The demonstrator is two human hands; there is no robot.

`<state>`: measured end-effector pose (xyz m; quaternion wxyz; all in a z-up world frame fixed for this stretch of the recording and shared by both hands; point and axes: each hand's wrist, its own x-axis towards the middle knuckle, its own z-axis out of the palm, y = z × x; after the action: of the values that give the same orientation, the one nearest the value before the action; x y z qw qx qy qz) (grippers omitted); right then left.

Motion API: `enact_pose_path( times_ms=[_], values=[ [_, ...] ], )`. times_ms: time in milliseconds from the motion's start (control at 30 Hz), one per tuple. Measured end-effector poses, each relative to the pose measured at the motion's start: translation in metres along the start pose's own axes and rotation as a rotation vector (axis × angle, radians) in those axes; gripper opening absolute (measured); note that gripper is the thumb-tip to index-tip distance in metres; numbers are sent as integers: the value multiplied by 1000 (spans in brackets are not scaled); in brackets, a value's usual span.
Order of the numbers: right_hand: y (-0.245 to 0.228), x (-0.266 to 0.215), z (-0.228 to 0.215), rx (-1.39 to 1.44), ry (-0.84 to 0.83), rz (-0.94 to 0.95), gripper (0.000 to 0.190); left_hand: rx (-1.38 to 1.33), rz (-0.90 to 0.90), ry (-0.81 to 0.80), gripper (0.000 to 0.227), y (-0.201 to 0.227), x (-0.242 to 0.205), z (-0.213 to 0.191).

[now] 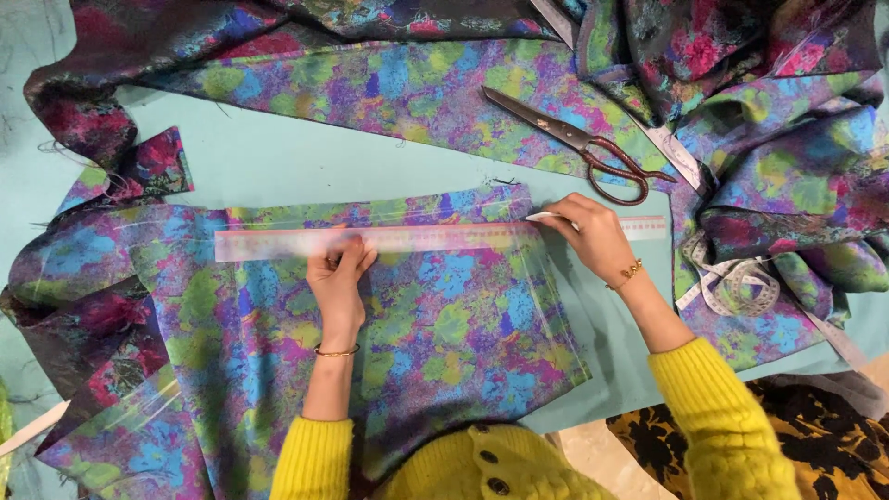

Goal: The person measures a piece of yellow and black patterned fabric with a ruler, then lays out a large piece of multicolored fabric on a table. They use a ruler and chalk to mark measurements on the multicolored fabric before cutting it with scissors.

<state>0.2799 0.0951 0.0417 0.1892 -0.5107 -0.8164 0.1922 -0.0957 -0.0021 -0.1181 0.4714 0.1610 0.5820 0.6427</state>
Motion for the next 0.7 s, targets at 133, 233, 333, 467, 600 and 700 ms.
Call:
enact_pose_path(
  times_ms=[133,233,333,467,600,700],
  values=[
    [6,-1,4,-20,-18,-22,4,20,-1,5,25,79,-33,33],
    [4,-1,5,-99,-29,-63,7,56,26,-2,21,85,-34,30],
    [6,0,8,-112,-13,-88,8,88,65,-9,21,87,-32,32],
    [5,1,8,-135,-6,-129,9,126,143,-72,14,101,-38,40],
    [2,2,-2,-198,-65,-169,11,141,170,-38,11,101,-36,44],
    [7,0,-1,-243,-91,-174,13,187,165,-46,8,100,-32,41]
  ],
)
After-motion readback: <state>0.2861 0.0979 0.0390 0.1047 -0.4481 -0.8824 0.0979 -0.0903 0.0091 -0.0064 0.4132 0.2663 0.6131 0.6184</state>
